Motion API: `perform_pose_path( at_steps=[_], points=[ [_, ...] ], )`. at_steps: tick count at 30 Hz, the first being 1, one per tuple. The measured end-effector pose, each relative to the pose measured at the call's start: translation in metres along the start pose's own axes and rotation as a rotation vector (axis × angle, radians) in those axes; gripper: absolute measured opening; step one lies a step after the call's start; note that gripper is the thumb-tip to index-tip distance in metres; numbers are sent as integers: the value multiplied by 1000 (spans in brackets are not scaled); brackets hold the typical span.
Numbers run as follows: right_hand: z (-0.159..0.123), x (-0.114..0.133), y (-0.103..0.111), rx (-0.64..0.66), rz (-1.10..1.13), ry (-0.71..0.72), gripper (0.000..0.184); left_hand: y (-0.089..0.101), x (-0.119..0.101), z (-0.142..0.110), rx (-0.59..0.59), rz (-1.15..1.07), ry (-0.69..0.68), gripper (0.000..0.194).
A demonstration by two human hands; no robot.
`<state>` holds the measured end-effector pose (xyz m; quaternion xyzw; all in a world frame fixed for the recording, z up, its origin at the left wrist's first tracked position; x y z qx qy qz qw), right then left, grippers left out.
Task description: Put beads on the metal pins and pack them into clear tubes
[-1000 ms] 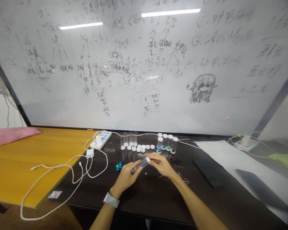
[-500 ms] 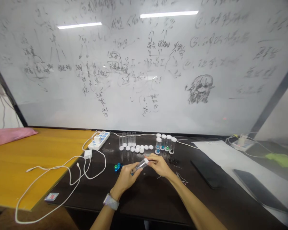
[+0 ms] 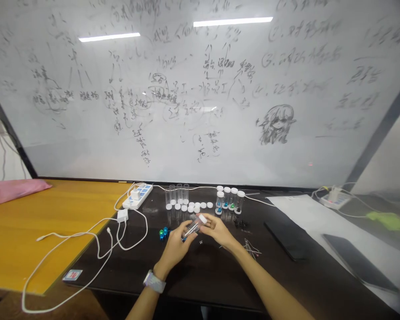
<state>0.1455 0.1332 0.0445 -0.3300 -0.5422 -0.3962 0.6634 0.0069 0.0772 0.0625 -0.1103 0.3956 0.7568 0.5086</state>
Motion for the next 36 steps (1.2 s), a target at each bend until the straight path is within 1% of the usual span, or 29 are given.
perform_pose_path(
  at_steps=[3,6,8,11,14,16,18,20,22,24,26,29,31,33,36],
  points=[
    [-1,-9,-1,-9,1,-58,44,-9,-2,-3,63,-72,-5,39],
    [0,-9,15,-115,-1,-42,42,-7,-1,-3,45,-82,-18,40],
    [2,-5,36,-215,-14,-10,44,-3,1,-2,6,-61,-26,39],
    [3,6,75,-372,-108,40,45,5,6,-1,-67,-24,-21,34],
    [-2,19,121,-589,-303,60,42,12,12,0,-121,0,2,24],
    [-8,27,147,-724,-436,56,44,17,15,0,-139,9,14,19],
    [-9,31,164,-787,-580,34,45,23,19,1,-148,12,18,23],
    [-7,30,174,-797,-714,1,42,33,22,3,-150,18,9,36],
    [-3,26,180,-792,-794,-32,37,45,25,4,-145,46,-2,45],
    [1,23,184,-789,-829,-49,34,59,30,4,-130,111,2,47],
    [5,20,186,-785,-844,-52,31,73,37,3,-103,196,27,43],
    [10,14,186,-747,-855,-70,25,86,43,-1,-42,322,18,40],
    [13,8,184,-711,-866,-89,23,88,48,-4,18,400,9,39],
    [15,3,184,-682,-868,-113,24,84,53,-8,86,447,3,39],
    [11,-3,185,-679,-858,-149,36,76,58,-12,135,480,-22,35]
  ],
)
Point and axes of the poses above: each hand's wrist, its own z-axis towards the middle knuckle, its own y-axis out of the back of the hand, x = y × z, the point moved 10 cm from there along z, towards the middle knuckle, and after that the axes turned 11 degrees about -y, right-handed, at the moved point
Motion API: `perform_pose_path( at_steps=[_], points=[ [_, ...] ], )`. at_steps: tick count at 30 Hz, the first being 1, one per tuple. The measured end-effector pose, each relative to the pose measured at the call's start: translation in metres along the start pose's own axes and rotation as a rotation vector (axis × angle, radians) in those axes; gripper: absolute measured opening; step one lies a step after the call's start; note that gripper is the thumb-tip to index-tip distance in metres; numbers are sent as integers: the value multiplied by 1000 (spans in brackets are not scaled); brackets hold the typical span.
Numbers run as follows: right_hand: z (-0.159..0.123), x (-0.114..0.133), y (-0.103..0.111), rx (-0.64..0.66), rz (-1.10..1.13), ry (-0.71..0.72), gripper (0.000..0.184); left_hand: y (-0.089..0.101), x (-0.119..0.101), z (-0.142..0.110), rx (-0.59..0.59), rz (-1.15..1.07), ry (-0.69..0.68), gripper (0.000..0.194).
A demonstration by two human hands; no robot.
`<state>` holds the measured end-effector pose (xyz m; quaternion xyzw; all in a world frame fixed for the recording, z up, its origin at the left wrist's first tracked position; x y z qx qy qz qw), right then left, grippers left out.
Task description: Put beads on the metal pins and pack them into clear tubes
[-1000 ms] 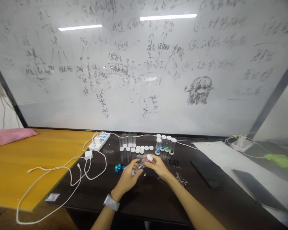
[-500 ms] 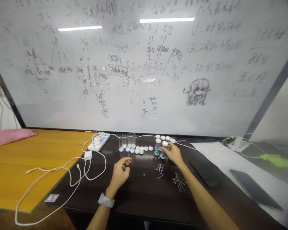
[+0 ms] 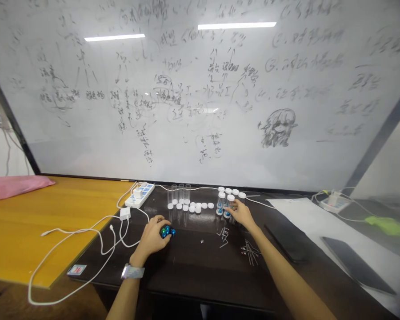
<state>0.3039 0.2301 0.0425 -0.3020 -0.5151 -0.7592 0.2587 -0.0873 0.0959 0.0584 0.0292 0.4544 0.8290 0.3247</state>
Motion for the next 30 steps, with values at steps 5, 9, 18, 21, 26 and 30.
perform_pose_path(
  at_steps=[5,9,18,21,26,30],
  points=[
    [-19,0,24,-126,19,-9,48,-16,-5,0,22,15,-70,28],
    [-42,14,35,-34,10,76,32,-24,-6,2,42,1,-72,16],
    [-98,15,33,472,-256,155,17,-15,-18,17,-59,-515,77,11],
    [-113,1,27,572,-288,136,14,-20,-24,18,-121,-919,258,26],
    [-122,-20,17,575,-238,99,9,-43,-31,14,-252,-1359,494,36],
    [-121,-17,21,496,-234,106,8,-65,-31,9,-250,-1444,598,34]
  ],
)
Point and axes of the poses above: each hand's wrist, its own z-axis towards the middle knuckle, its own y-axis out of the back of the hand, x = y × z, the point moved 10 cm from there along z, towards the middle knuckle, and after that the axes turned 11 degrees about -y, right-handed, at the moved point
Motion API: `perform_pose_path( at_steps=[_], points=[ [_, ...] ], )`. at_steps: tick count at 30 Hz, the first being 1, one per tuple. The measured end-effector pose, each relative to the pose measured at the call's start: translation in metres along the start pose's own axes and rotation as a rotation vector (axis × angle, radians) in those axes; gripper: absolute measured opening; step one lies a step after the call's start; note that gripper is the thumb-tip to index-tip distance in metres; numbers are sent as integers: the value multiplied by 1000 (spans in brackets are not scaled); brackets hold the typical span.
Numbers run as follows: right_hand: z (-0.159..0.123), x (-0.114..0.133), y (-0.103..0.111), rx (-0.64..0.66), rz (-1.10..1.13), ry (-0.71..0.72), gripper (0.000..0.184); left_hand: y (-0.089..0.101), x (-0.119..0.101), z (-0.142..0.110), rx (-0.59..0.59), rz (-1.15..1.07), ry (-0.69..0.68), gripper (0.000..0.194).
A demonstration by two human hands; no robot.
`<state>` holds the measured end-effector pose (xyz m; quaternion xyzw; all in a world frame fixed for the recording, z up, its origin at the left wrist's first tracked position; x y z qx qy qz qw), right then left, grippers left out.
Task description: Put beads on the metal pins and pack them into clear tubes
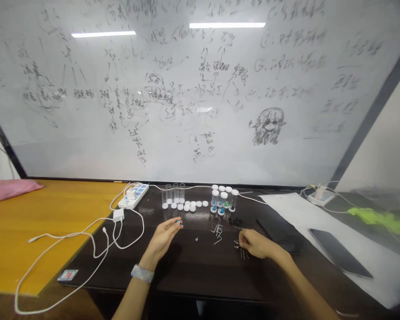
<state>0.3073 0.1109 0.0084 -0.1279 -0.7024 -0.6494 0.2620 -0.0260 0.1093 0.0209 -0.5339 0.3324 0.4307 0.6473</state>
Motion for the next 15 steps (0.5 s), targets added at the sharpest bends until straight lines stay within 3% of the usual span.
perform_pose_path(
  at_steps=[4,9,11,15],
  points=[
    [-2,27,15,-7,114,85,9,-8,11,-5,55,4,50,39],
    [9,63,29,-62,424,177,27,-15,14,-10,79,-2,42,43],
    [17,75,26,-91,605,197,32,-19,15,-11,122,11,48,43],
    [34,103,9,-55,917,214,38,-34,17,-18,319,67,82,38]
  ],
)
Point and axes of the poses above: each hand's wrist, its own z-axis towards the middle knuckle, its own y-axis out of the back of the hand, x = y × z, the point moved 10 cm from there along z, towards the middle knuckle, and after that the axes turned 11 degrees about -y, right-handed, at the moved point
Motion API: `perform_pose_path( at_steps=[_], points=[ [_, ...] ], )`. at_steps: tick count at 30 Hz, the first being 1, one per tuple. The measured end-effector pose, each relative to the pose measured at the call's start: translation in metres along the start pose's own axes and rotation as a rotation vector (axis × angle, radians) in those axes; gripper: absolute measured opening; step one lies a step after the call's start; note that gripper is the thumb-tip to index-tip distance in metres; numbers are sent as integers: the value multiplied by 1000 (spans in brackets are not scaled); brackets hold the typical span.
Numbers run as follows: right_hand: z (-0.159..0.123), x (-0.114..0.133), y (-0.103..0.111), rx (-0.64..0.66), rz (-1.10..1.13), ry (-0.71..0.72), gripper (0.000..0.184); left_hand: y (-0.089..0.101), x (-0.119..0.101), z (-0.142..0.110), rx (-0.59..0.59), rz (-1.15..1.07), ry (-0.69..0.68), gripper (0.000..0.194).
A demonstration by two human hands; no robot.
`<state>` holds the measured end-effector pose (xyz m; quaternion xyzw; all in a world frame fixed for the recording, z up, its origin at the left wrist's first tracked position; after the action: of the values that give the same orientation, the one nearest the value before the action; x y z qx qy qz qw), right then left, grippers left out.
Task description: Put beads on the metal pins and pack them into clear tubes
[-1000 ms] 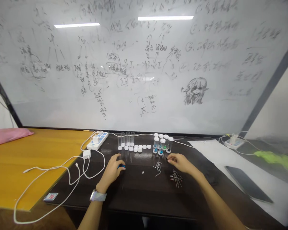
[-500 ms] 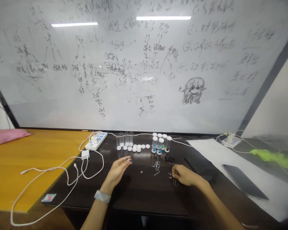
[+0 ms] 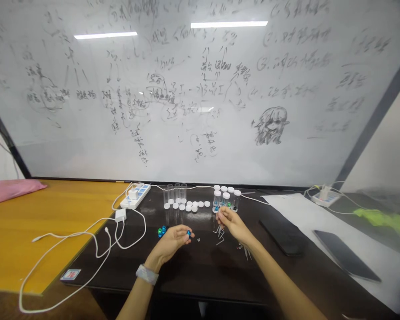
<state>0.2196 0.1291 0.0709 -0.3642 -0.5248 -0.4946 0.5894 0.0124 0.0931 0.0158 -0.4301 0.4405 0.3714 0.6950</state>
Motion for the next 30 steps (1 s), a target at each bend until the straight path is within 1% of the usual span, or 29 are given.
perform_pose_path(
  at_steps=[2,4,5,7,9,10,14,17,24,30],
  points=[
    [7,6,-18,21,91,12,40,-8,3,-3,87,13,31,35],
    [13,12,-37,79,149,16,40,-13,8,-4,129,9,60,34],
    [14,14,-47,115,162,18,39,-14,9,-4,121,9,58,34],
    [16,15,-65,178,157,20,39,-9,10,0,48,30,11,36],
    [17,10,-78,204,147,21,39,-4,10,5,-34,58,-52,38],
    [17,6,-81,199,152,22,40,-3,10,6,-53,66,-72,39],
    [16,-9,-82,104,197,45,41,-3,14,9,-81,62,-96,40],
    [14,-15,-79,49,195,58,40,-6,13,8,-71,63,-96,40],
    [11,-15,-72,4,203,49,39,-13,9,6,-47,77,-76,42],
    [11,-18,-74,27,188,39,38,-16,8,6,-26,102,-73,39]
  ],
)
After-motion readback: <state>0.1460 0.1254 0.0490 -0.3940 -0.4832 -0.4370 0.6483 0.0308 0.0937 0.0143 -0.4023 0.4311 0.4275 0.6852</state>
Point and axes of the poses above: each hand's wrist, its own z-axis towards the middle knuckle, its own y-axis out of the back of the hand, x = y × z, the point moved 10 cm from there along z, towards the middle knuckle, and after that the axes turned 11 degrees about -y, right-handed, at the moved point
